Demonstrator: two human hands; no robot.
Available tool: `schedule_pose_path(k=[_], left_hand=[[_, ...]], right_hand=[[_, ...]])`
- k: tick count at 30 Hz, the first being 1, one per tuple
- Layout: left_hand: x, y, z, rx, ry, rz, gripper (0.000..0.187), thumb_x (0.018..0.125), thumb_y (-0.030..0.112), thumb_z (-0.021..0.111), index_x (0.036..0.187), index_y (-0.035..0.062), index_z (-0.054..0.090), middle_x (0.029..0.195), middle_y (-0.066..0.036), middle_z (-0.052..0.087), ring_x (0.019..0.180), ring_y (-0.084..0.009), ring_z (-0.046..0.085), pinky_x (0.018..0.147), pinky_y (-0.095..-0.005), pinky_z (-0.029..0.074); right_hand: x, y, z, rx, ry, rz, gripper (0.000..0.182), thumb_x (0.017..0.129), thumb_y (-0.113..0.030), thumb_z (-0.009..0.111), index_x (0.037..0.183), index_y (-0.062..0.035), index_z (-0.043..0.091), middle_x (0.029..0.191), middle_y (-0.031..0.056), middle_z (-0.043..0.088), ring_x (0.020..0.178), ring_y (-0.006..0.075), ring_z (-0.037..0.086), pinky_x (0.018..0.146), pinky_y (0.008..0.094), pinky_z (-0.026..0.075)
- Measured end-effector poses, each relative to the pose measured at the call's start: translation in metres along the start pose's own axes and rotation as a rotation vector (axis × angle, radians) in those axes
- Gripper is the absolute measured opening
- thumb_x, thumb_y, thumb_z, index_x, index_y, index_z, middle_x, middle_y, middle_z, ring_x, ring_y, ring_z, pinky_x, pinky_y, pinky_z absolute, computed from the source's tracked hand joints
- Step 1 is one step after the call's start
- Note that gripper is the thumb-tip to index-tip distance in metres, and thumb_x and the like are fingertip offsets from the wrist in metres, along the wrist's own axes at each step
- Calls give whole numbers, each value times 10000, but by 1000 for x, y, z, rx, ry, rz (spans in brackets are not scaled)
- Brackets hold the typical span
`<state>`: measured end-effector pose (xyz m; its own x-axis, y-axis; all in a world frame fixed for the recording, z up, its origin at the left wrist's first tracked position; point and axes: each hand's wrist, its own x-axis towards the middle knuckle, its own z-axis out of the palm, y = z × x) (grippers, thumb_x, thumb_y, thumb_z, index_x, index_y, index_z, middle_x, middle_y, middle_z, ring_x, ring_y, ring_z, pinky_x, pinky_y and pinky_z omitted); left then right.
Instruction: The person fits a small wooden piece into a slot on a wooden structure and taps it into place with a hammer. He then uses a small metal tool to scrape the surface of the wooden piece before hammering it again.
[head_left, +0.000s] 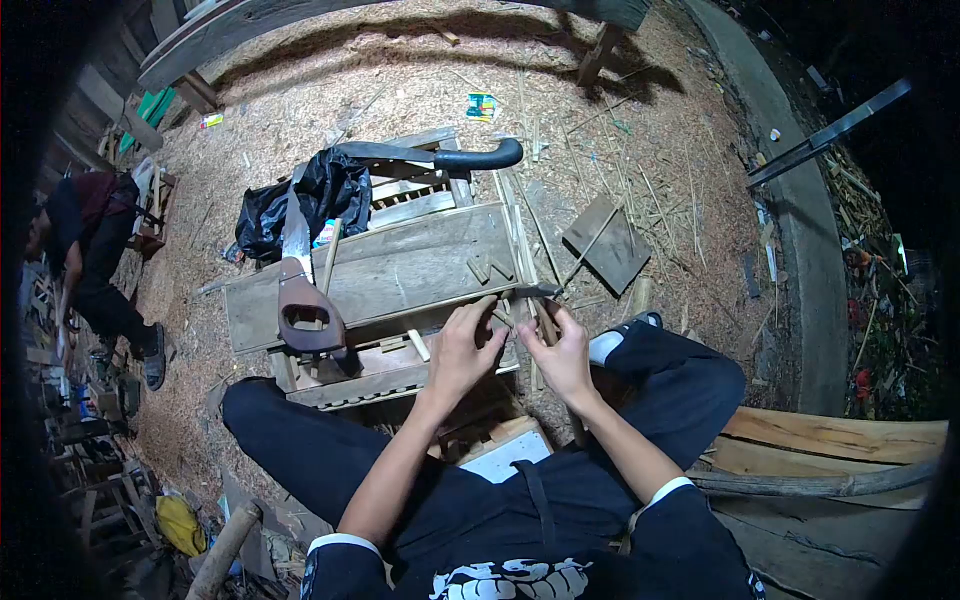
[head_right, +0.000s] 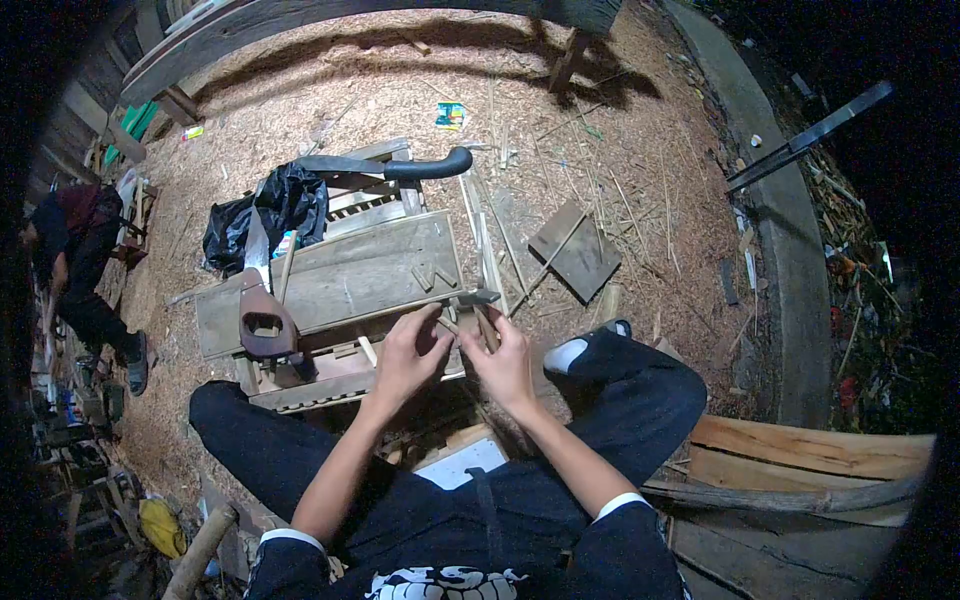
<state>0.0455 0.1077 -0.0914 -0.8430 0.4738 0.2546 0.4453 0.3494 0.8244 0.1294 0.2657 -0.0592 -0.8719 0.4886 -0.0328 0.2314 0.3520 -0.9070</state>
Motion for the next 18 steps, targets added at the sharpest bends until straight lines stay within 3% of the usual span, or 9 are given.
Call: schedule_pose_path(k=[2,5,10,13,18], left_hand=[[-1,-2,-4,-11,22,76,375,915,162,804,1254,26,716,891,-126,674,761,-273,649,719,-383,535],[0,-2,-7,-62,-58,-7,339,951,114,752,1281,42,725,905,-131,673,732,-258,628,687,-377,511],[6,2,-7,-91,-59,-83,230,967,85,723,1192,46,755,914,-127,682,708,-223,606,655,-351,482],[6,-2,-1,-86,-10,-40,201,965,83,725,1156,29,752,916,-127,694,720,-229,623,653,-347,482],[5,-2,-1,-107,-2,-52,201,958,73,726,1150,16,744,955,-132,716,764,-238,662,665,-348,495]], right_hand=[[0,5,6,32,-7,13,376,909,-157,814,1235,-2,709,956,97,778,882,166,746,778,349,585],[0,11,14,82,20,-82,429,873,-128,840,1262,-16,696,1022,83,784,947,159,736,802,336,589],[1,11,17,97,19,22,437,861,-73,843,1262,-20,679,1060,74,786,975,143,724,876,325,569],[6,24,23,223,27,7,417,855,-41,858,1220,-12,657,1029,54,760,934,104,691,782,260,562],[4,23,25,246,43,57,381,866,-47,827,1214,-21,676,1005,59,781,937,134,720,867,321,561]])
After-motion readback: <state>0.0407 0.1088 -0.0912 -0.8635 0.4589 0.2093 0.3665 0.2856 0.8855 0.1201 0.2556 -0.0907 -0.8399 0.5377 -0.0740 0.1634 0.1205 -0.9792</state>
